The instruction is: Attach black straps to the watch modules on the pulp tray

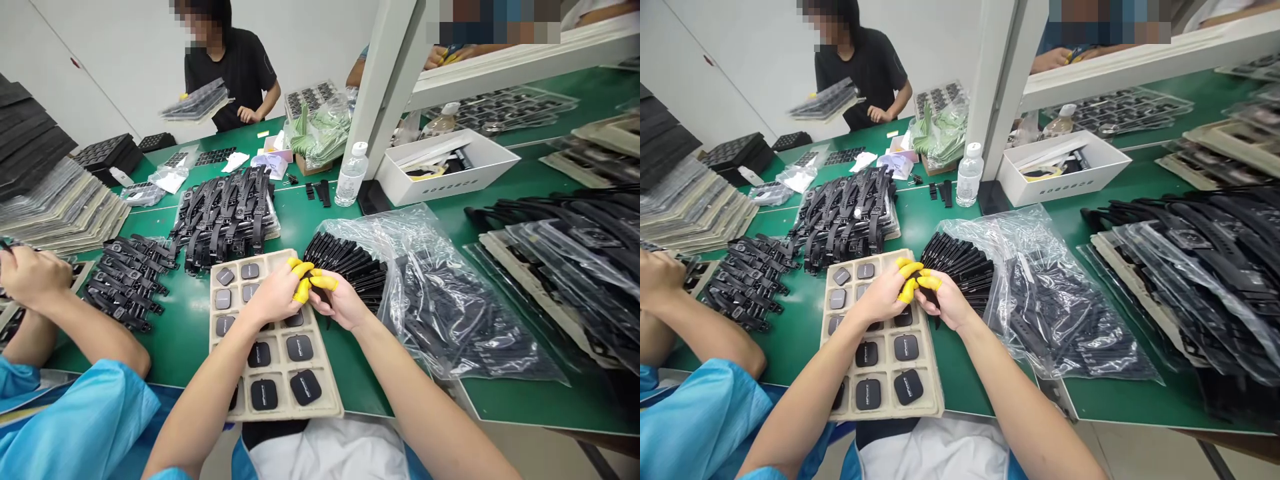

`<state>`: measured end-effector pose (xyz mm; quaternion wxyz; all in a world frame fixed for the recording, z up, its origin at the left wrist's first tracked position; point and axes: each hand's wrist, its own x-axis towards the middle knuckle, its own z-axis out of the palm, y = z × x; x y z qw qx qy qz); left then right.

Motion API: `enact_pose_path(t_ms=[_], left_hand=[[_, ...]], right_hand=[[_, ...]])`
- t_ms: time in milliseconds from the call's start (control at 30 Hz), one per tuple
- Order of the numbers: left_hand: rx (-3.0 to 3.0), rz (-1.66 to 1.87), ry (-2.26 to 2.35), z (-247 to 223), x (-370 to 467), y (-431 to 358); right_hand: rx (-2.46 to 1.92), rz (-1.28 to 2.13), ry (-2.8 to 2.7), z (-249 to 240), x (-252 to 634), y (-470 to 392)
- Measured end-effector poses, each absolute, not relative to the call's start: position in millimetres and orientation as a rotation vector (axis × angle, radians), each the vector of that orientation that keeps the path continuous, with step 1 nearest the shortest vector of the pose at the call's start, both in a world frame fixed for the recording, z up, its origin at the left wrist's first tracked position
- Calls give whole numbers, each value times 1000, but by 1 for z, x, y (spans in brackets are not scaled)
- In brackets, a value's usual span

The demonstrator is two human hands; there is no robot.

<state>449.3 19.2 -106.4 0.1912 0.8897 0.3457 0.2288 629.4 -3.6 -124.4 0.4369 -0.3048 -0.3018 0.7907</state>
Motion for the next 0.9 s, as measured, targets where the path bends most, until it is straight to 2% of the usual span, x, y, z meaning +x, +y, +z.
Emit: enact_pose_path(t_ms=[367, 700, 900], left_hand=[[2574, 497, 1040, -102, 452, 19], [2714, 219, 1146, -93, 457, 13], [2592, 400, 1090, -97, 453, 13]], right_hand=[[-857, 1954, -839, -128, 634, -2], [-966, 1926, -927, -134, 634, -1], [-936, 1923, -958, -131, 635, -2]])
